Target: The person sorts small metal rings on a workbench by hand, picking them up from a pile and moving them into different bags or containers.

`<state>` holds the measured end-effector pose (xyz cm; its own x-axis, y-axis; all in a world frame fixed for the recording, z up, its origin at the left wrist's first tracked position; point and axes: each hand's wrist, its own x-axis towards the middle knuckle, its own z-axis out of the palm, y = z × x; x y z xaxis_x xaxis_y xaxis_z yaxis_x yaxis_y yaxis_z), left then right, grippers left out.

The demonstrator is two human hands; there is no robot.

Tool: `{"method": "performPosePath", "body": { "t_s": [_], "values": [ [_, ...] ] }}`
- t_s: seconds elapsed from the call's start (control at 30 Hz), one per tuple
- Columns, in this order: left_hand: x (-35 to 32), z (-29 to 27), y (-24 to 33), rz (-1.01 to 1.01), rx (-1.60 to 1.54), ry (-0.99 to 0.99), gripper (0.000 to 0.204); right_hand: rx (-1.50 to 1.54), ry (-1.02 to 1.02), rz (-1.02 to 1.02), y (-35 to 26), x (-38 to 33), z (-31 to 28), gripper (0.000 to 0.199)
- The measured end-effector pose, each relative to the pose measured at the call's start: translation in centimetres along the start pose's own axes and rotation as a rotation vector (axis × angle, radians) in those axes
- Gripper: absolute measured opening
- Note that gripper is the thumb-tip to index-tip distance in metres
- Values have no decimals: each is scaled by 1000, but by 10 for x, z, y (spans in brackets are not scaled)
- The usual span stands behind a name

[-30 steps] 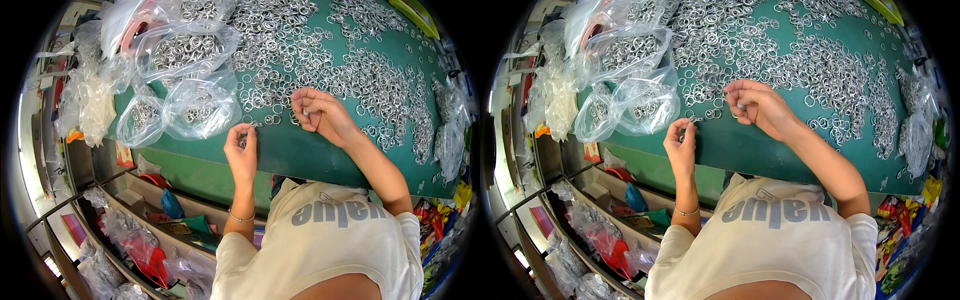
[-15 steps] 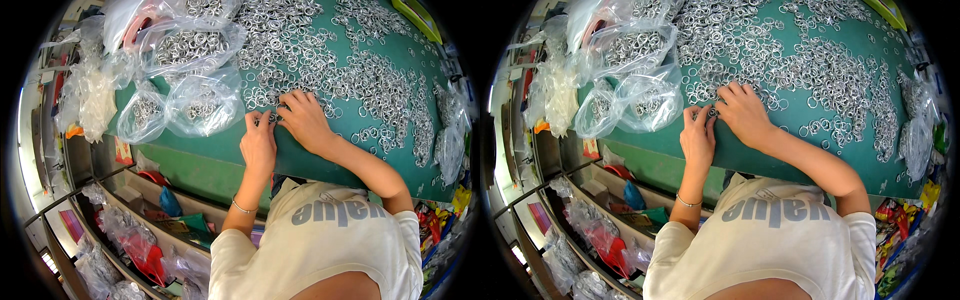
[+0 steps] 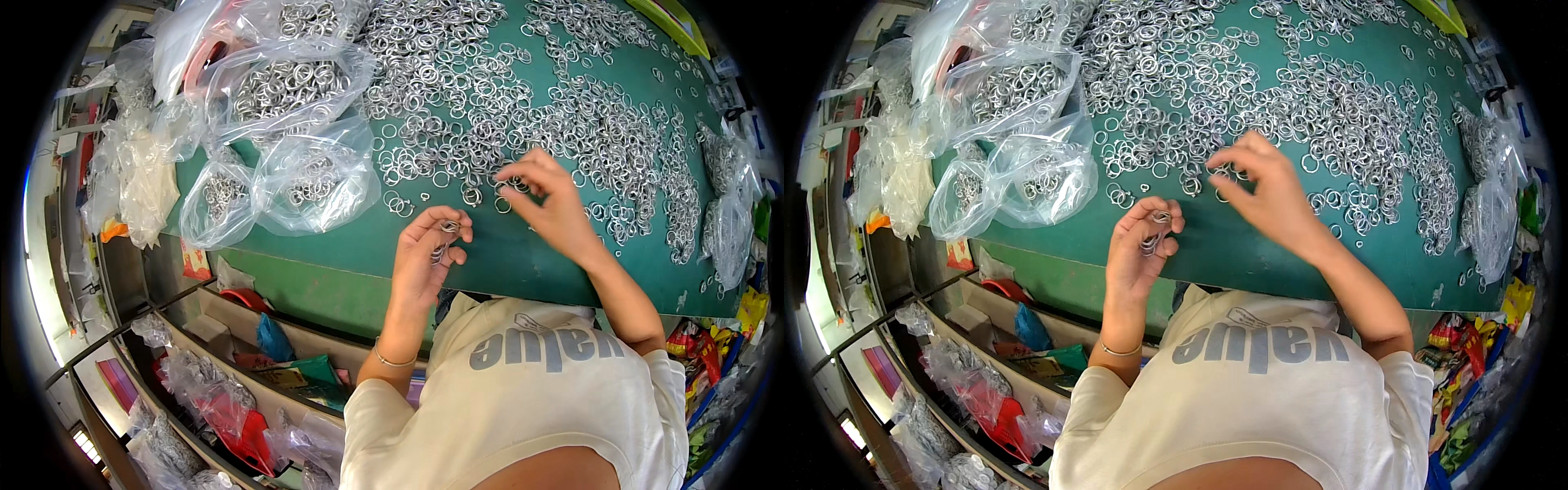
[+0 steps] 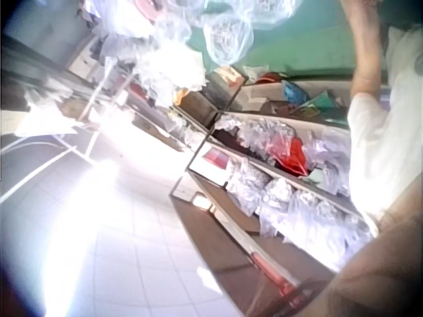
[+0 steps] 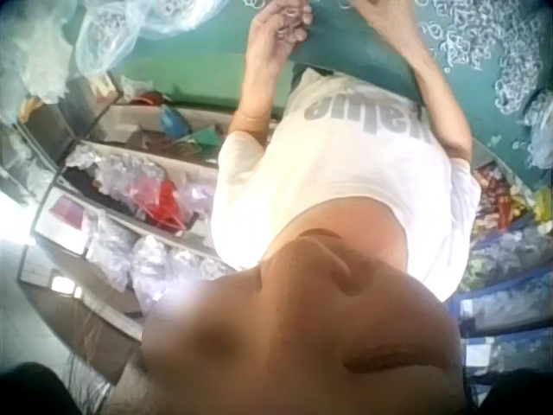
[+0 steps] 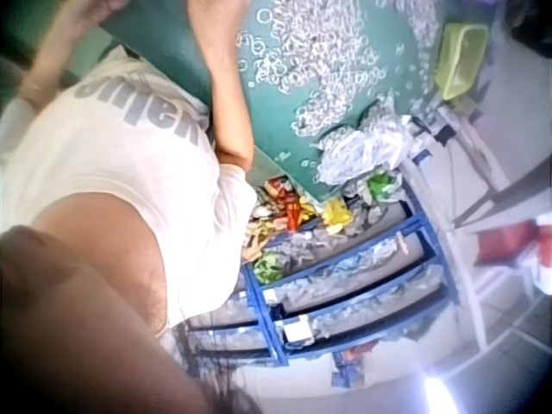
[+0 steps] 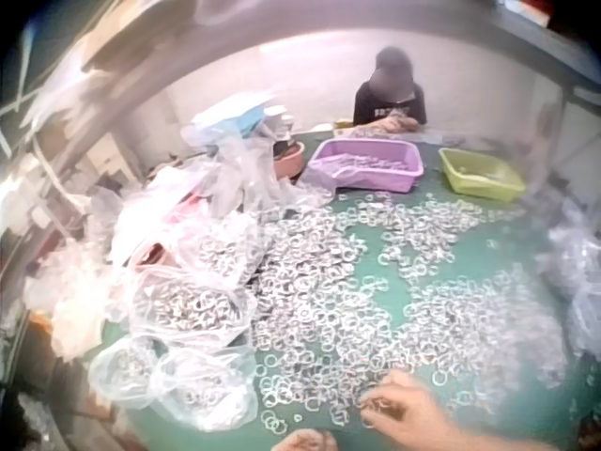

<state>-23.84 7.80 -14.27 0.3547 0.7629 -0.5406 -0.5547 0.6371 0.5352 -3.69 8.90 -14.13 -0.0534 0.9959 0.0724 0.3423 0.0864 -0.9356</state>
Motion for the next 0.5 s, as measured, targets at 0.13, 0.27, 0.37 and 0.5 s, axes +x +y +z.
{"method": "performPosePath", "body": {
  "t_s": [0.13,0.27,0.37,0.5],
  "values": [
    [2,-1,-13,-20,-127,-9,12,-605,65,-343,5,14,33,7],
    [0,-11,-15,-24,-103,-87,18,-162,106,-214,3,14,30,6],
    [2,-8,-13,20,3,-48,21,864,-67,403,-3,8,-8,5],
    [8,-1,-18,-79,64,28,29,1197,-180,557,-4,-1,-29,10]
  ]
}}
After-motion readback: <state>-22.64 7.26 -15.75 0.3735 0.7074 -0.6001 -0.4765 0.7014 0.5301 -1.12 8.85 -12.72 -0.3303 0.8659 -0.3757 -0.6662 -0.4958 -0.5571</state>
